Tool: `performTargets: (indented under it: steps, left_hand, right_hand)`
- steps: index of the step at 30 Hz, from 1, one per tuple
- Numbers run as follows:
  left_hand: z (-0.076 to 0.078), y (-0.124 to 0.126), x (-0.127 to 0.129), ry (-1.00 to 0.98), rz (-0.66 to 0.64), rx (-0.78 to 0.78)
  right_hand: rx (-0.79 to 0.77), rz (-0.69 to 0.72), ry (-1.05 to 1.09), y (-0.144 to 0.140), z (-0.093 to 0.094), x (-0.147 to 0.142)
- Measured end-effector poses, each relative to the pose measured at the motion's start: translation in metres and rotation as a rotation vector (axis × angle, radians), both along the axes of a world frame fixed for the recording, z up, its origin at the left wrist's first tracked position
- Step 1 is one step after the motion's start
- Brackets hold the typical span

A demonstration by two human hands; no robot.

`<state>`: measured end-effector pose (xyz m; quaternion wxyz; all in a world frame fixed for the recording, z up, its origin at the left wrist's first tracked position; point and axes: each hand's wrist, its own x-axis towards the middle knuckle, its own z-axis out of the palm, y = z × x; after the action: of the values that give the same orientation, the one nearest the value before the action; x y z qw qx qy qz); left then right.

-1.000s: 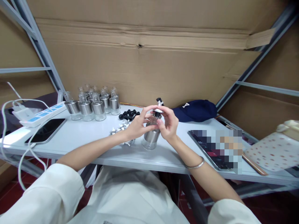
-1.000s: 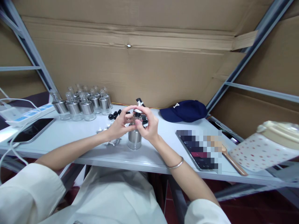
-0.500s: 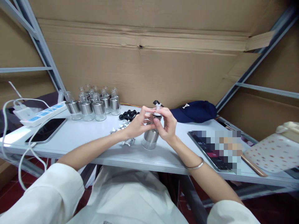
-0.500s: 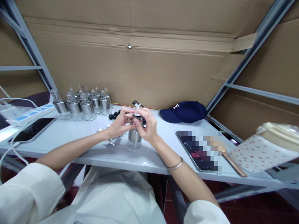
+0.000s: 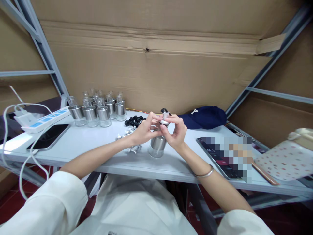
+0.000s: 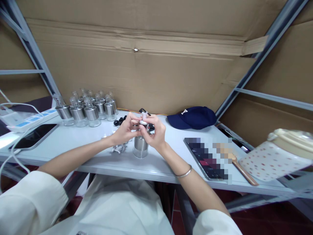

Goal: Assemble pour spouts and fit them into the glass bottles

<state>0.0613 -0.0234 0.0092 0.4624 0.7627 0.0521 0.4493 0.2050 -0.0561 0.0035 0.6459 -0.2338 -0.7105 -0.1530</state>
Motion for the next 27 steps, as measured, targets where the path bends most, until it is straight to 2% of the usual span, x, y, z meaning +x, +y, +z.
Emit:
performTargets:
  steps: [4, 13, 17, 21, 27]
  left_hand:
    - [-0.001, 0.0, 0.0, -0.007, -0.006, 0.015]
    - [-0.01, 0.007, 0.0, -0.004, -0.001, 0.008]
    - [-0.009, 0.007, -0.001, -0.005, -0.027, -0.003]
    - [-0.006, 0.005, -0.002, 0.01, -0.11, -0.035]
    - [-0.004, 0.0, -0.003, 0.004, -0.226, -0.123]
  right_hand:
    - [0.042, 0.015, 0.001, 0.002, -0.003, 0.002]
    - [-0.016, 0.085, 0.09, 0.008, -0.015, 0.0]
    - [0.003, 0.083, 0.088, 0.007, -0.018, -0.001]
    - [0.022, 0.042, 0.048, 0.002, -0.013, -0.004]
    - [-0.053, 0.111, 0.098, 0.002, -0.012, -0.005]
